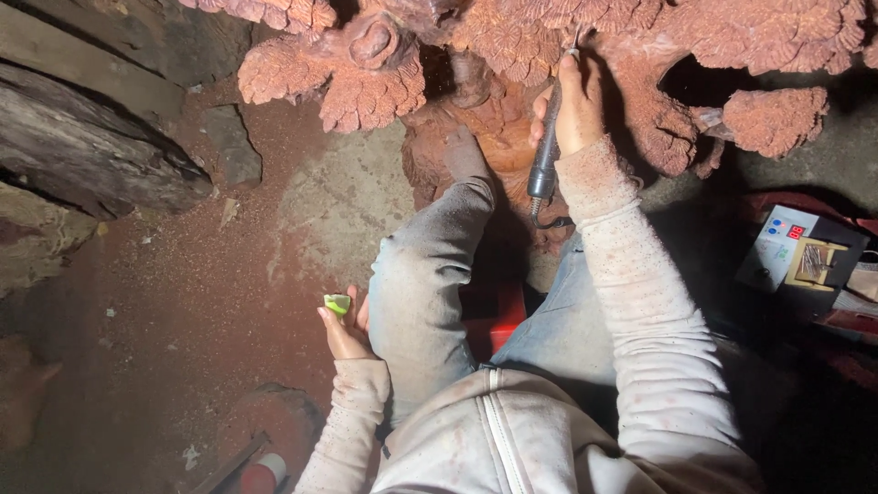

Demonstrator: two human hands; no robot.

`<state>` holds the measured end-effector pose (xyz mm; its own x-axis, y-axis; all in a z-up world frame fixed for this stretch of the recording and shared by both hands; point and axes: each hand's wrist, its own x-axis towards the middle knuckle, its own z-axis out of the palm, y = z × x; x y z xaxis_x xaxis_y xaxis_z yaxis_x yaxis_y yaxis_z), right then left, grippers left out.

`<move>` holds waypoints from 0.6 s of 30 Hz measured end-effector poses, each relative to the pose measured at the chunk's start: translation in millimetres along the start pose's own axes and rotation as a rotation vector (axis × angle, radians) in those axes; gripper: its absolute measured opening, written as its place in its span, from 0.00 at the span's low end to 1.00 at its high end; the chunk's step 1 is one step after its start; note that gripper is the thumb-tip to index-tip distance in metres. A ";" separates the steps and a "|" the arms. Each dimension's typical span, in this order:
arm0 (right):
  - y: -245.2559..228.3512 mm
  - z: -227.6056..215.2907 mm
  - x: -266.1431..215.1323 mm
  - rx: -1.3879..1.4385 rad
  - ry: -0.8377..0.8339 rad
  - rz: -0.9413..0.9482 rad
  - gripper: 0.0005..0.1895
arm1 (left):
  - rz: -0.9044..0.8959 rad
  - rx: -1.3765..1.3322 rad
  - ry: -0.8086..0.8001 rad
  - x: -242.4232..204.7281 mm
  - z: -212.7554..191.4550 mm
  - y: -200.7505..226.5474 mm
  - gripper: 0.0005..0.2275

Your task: Carving intricate details into a large wooden sculpture using a handheld rotary tool.

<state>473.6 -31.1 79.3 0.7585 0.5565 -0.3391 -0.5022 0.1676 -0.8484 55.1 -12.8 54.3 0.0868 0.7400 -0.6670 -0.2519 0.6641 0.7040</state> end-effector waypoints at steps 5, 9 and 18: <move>1.7 -4.7 6.9 0.056 -0.038 0.025 0.15 | 0.278 0.061 -0.042 4.5 -9.1 -11.4 0.30; 2.7 -6.6 10.9 0.028 -0.003 0.062 0.17 | 0.297 0.134 -0.024 7.6 -12.7 -14.8 0.26; -0.8 -7.4 15.9 0.004 -0.021 0.067 0.17 | 0.304 0.186 -0.018 7.7 -8.2 -10.8 0.24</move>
<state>489.1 -28.4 71.6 0.7143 0.5838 -0.3860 -0.5532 0.1331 -0.8224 50.6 -15.1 39.6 0.0522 0.9073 -0.4173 -0.0891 0.4205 0.9029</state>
